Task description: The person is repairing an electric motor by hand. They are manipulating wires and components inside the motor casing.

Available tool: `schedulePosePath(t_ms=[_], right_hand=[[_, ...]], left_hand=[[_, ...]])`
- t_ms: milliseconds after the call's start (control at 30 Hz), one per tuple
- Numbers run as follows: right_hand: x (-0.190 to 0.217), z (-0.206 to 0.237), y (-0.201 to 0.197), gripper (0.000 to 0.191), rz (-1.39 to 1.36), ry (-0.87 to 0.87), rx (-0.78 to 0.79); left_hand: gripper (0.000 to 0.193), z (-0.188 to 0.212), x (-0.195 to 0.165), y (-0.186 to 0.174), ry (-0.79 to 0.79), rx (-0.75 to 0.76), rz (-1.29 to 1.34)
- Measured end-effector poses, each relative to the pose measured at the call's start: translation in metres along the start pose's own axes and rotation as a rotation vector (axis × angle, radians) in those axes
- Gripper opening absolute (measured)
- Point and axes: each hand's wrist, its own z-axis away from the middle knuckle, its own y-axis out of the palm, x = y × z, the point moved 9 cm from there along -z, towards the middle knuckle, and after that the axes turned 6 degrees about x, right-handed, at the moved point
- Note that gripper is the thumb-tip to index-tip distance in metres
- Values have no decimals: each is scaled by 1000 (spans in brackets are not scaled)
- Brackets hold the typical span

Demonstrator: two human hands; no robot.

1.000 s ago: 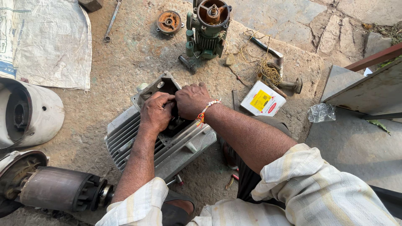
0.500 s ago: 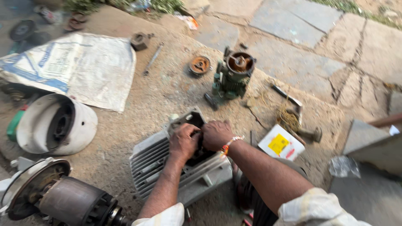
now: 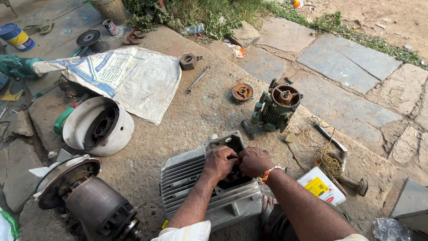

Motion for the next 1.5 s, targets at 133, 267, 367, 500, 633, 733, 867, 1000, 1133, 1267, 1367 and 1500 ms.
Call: schedulePosePath(t_ms=[133,267,367,500,633,733,867,1000,1133,1267,1367,1500], right_hand=[[1,1,-1,26,-3,0,-9],[1,2,-2,28,-12,5,4],[2,4,-3,24,-9,21,23],[4,6,-7,23,11,3,26],[4,3,0,24,22,4,82],[2,-1,2,26,-18,9,64],[-3,0,3,30,-75,29,55],[-2,1,0,33,-89,36,58],[-3,2,-1,35,-86,29,48],[-2,2,-3,33,-131,15,25],[-3,3,-4,32,-162,29,39],[-2,7,-7,31,-154,37,44]], left_hand=[[16,3,-7,-3,85,-10,15],[14,10,-7,-6,79,-104,9],[14,15,-9,-7,122,-145,10],[23,26,-19,-1,234,-166,-136],[20,36,-27,12,276,-130,-294],[17,35,-31,12,298,-136,-305],[9,26,-27,14,217,-16,-299],[9,23,-34,18,231,52,-405],[14,23,-36,17,230,64,-395],[20,22,-32,11,216,67,-209],[24,17,-25,12,110,76,-247],[17,10,-13,17,-89,88,-220]])
